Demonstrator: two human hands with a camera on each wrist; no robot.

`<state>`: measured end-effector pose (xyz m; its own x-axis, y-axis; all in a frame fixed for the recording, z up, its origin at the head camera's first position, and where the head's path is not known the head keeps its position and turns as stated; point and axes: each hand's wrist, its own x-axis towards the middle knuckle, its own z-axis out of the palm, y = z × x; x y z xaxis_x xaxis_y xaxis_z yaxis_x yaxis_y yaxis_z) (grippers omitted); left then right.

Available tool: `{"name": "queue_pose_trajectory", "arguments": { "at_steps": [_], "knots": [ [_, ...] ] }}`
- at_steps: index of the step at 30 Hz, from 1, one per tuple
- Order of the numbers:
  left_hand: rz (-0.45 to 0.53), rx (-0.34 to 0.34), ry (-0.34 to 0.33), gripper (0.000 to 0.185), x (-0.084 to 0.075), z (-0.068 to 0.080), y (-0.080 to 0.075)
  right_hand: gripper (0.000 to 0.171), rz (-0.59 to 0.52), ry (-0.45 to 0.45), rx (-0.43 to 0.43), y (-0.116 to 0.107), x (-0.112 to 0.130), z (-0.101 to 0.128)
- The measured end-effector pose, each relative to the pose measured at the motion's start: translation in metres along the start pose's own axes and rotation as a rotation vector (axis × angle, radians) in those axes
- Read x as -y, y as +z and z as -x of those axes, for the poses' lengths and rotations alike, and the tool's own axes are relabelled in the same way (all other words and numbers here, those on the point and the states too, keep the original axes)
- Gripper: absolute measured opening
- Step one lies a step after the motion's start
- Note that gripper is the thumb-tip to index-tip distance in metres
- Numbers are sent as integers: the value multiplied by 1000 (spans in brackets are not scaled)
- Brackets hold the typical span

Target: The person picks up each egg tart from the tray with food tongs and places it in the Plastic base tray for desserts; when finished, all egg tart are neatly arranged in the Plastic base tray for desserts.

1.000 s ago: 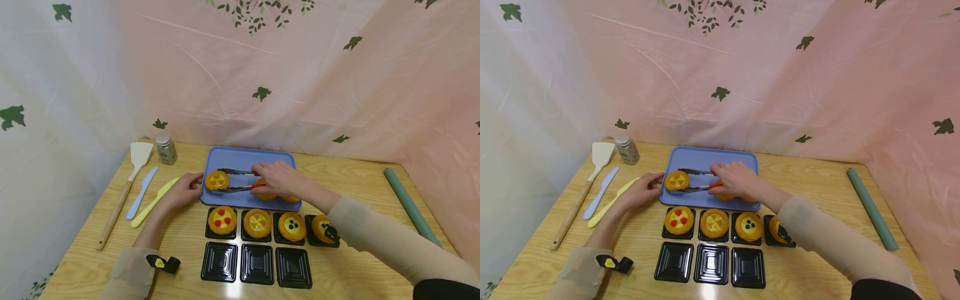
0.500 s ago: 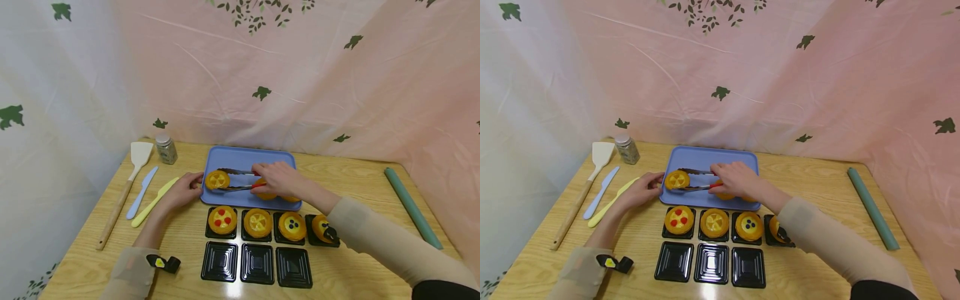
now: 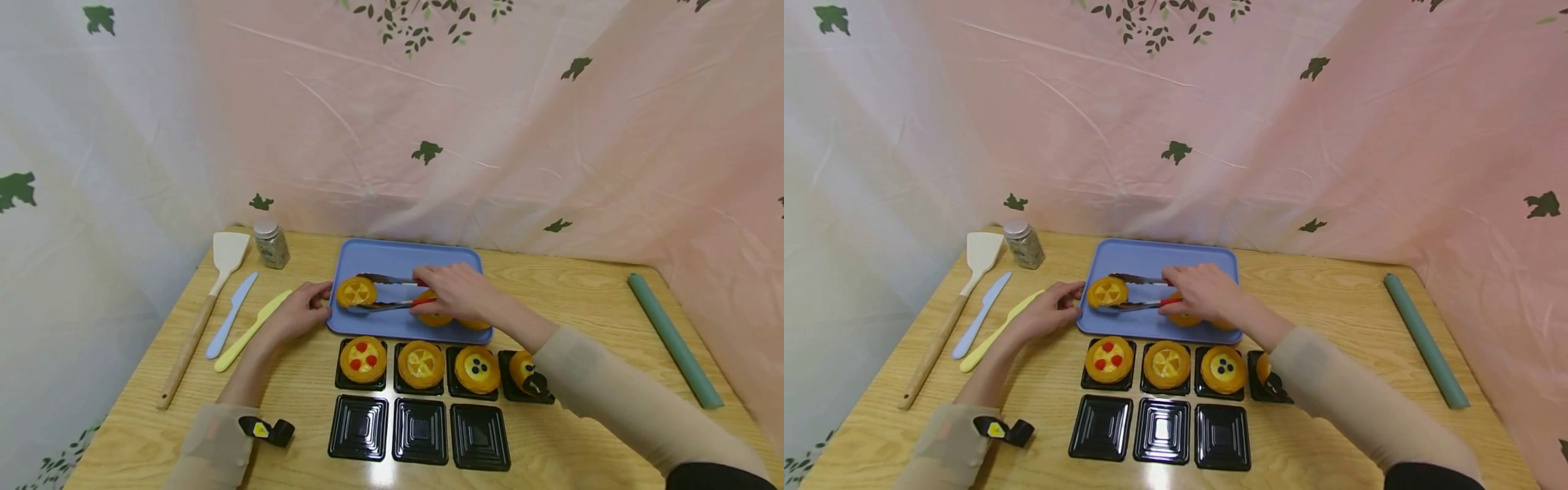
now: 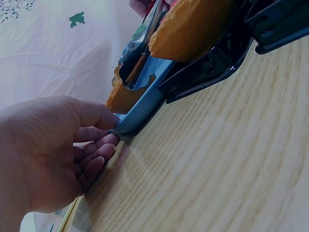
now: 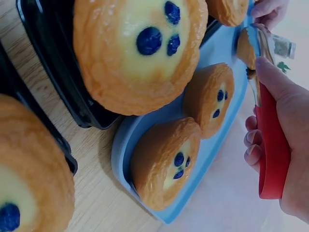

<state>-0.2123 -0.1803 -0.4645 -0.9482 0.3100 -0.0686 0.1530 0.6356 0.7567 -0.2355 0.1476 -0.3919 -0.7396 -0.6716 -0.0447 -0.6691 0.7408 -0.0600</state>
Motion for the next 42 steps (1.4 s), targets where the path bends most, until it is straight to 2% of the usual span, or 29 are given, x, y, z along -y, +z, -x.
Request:
{"name": "queue_pose_trajectory", "arguments": {
  "at_steps": [6, 13, 23, 31, 42],
  "knots": [
    [10, -4, 0, 63, 0, -1, 2, 52, 0, 28, -30, -4, -2, 6],
    [20, -5, -2, 63, 0, -1, 3, 46, -42, 52, -84, -15, 3, 23],
    [12, -8, -7, 62, 0, 1, 3, 51, -53, 79, -167, -30, 10, 61],
    [22, -13, 4, 62, -2, 2, 5, 55, -61, 30, -236, -26, 18, 96],
    [1, -10, 0, 62, 1, 0, 1, 53, -105, 9, -168, -21, 33, 121]
  ]
}}
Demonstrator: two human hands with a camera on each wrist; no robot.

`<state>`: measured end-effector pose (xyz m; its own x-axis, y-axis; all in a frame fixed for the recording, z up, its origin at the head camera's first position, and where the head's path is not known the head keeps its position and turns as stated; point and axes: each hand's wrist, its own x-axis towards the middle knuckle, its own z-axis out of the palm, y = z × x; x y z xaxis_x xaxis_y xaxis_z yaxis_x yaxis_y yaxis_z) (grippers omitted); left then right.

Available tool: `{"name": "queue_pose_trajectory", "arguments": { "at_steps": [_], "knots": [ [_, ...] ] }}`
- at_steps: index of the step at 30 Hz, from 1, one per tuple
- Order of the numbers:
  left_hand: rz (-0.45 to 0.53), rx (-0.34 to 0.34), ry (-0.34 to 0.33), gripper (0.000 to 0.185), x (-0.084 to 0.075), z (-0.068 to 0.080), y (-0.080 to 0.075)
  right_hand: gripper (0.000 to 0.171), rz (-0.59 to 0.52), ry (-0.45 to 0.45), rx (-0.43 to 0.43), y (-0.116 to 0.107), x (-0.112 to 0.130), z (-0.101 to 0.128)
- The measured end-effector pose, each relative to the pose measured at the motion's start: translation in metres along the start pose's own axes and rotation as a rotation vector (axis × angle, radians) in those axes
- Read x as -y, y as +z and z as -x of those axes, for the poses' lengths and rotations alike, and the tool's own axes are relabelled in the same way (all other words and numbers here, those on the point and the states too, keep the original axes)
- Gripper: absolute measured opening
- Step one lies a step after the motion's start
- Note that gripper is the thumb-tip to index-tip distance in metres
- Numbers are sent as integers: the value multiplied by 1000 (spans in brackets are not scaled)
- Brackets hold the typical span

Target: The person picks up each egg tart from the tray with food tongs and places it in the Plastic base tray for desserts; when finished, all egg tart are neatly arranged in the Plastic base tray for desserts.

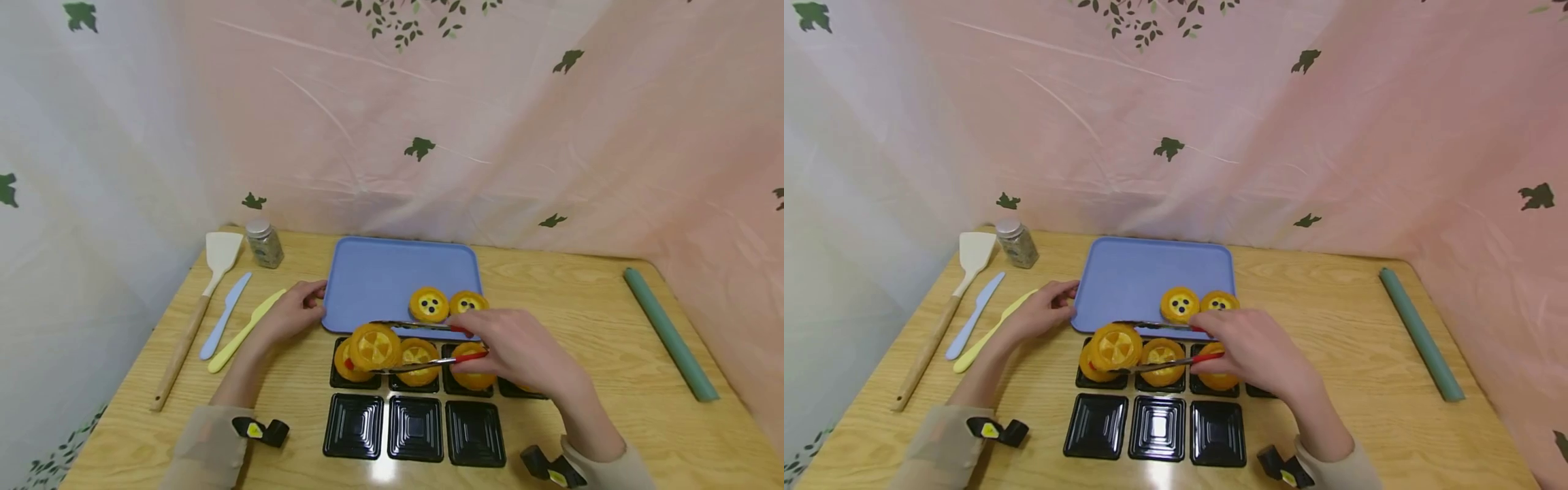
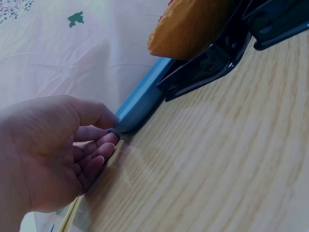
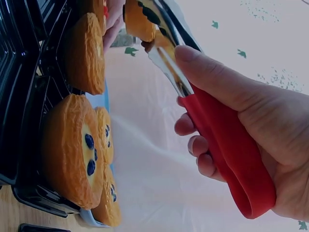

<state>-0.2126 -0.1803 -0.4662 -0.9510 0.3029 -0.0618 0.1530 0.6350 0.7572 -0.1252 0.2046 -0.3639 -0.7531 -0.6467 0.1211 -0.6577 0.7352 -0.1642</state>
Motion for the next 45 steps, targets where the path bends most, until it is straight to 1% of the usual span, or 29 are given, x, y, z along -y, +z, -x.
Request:
{"name": "queue_pose_trajectory", "arguments": {
  "at_steps": [4, 11, 18, 22, 27, 32, 38, 45],
  "knots": [
    [-3, 4, -2, 63, 1, 0, 0, 56, -26, -18, 18, -1, 2, 4],
    [-3, -5, 11, 62, 2, 3, 0, 57, -65, -106, 30, 3, 4, 6],
    [-2, -7, -12, 61, 6, 5, -2, 55, -86, -144, 82, 8, 11, 1],
    [3, -8, -1, 61, 6, 5, -4, 54, -108, -174, 113, 11, 15, -3],
    [2, -7, 7, 62, 5, 4, -4, 53, -120, -214, 112, 16, 19, -5],
    [-1, -3, 17, 62, 4, 2, -3, 54, -104, -225, 127, 19, 21, -4],
    [-11, -1, 24, 62, 1, 1, -2, 56, -60, -228, 123, 21, 25, -4],
    [-21, 15, 28, 62, 0, -2, -1, 53, -85, -215, 153, 23, 28, -3]
  ]
}}
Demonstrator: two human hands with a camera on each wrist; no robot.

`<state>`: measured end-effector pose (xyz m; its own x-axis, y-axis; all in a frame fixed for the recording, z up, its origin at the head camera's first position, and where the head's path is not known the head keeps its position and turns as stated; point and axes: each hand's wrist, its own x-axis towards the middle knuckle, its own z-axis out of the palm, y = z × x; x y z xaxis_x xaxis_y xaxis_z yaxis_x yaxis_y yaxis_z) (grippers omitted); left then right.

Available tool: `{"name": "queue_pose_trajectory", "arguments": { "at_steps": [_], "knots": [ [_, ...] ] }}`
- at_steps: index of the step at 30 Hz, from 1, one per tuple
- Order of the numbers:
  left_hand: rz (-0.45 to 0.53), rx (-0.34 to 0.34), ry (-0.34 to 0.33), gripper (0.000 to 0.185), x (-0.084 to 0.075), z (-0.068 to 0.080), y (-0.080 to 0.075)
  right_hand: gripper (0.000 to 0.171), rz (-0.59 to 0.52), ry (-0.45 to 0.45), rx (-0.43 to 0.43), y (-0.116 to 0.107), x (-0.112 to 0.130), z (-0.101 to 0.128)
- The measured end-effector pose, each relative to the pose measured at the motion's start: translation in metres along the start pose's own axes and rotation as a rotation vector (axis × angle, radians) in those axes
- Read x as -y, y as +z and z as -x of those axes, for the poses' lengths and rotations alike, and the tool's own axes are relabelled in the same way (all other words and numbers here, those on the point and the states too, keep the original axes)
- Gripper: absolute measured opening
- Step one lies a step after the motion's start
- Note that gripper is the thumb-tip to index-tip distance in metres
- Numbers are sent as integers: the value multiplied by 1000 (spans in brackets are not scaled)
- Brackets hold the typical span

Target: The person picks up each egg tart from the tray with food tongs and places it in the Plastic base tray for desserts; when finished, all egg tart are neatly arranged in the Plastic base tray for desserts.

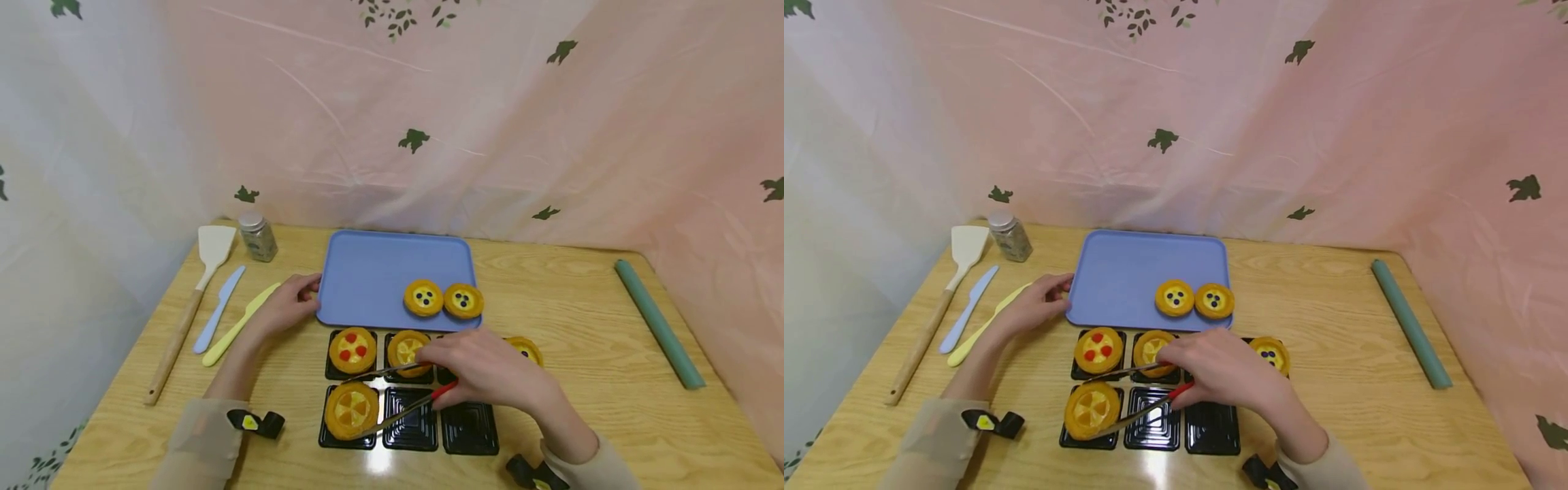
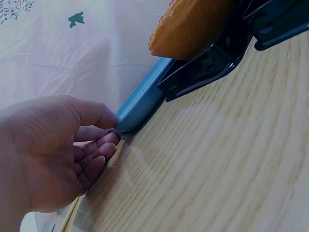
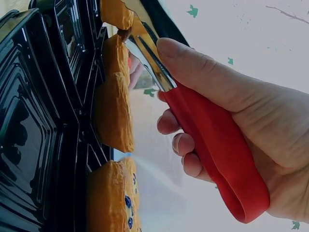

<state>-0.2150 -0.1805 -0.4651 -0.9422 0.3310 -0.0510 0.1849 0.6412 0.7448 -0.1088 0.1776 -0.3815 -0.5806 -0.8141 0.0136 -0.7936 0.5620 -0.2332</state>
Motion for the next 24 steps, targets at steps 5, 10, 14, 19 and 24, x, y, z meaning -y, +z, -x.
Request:
{"name": "queue_pose_trajectory", "arguments": {
  "at_steps": [5, 10, 14, 19, 24],
  "knots": [
    [2, 7, -3, 62, 1, 0, 0, 52, -3, 20, 20, 1, 1, -1],
    [-2, 5, -3, 62, 1, 1, 0, 52, -10, 18, 33, 2, 2, -2],
    [-2, 2, -4, 62, 1, 0, -1, 52, -20, 16, 33, 2, 2, -2],
    [-4, 6, -1, 62, 0, 0, -1, 52, -25, 19, 33, 2, 3, -2],
    [1, 10, -5, 62, -2, 0, -2, 53, -23, 21, 38, 1, 3, -2]
  ]
}}
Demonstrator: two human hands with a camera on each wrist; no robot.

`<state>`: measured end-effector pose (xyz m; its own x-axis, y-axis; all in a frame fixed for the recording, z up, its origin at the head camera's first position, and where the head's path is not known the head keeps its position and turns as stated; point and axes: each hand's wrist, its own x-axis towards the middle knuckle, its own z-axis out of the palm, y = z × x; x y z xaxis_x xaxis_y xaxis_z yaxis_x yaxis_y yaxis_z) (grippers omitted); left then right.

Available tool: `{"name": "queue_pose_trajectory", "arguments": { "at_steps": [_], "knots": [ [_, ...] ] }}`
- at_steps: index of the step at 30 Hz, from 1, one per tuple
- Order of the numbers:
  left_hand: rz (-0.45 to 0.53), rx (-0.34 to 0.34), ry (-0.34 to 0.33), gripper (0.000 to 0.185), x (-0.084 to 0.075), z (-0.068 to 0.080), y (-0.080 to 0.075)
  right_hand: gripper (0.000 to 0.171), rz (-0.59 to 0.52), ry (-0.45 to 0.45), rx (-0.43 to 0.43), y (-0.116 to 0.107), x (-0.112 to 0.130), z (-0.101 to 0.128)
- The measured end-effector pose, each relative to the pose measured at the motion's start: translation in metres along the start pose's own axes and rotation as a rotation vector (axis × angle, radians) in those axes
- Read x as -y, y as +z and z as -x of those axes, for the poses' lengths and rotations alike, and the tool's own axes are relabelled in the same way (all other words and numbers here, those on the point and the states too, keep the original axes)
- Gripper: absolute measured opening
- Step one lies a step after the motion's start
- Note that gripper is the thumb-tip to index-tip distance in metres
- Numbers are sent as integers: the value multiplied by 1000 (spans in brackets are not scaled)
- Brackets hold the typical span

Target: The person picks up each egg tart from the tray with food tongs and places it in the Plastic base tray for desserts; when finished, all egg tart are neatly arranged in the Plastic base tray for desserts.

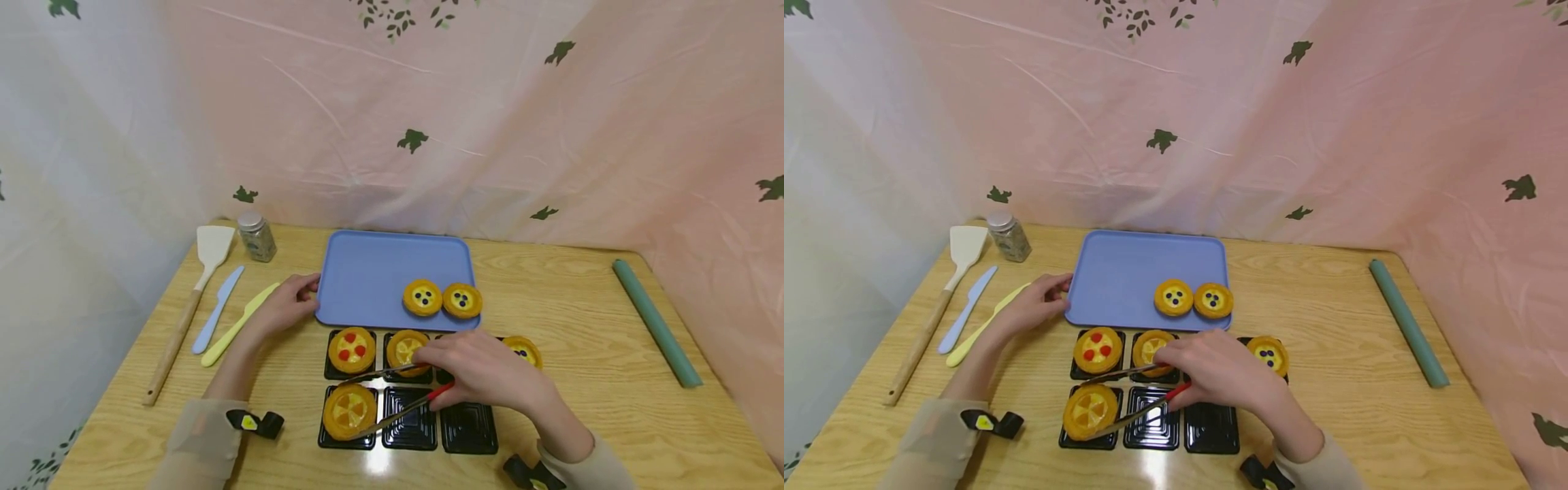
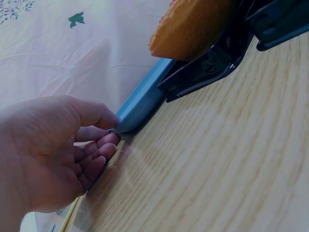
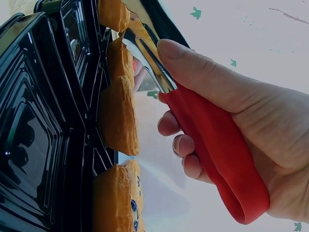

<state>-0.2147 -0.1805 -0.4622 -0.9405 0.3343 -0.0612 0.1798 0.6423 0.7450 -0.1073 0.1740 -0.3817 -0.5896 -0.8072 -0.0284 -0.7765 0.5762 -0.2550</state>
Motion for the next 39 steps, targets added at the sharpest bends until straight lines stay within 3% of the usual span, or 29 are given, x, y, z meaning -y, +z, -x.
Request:
{"name": "queue_pose_trajectory", "arguments": {
  "at_steps": [24, 39],
  "knots": [
    [3, 9, -18, 63, 0, 0, 1, 52, 29, 20, 26, 1, 1, 0],
    [2, 8, -25, 64, 0, 0, 0, 52, 49, -14, -19, 2, -1, 0]
  ]
}}
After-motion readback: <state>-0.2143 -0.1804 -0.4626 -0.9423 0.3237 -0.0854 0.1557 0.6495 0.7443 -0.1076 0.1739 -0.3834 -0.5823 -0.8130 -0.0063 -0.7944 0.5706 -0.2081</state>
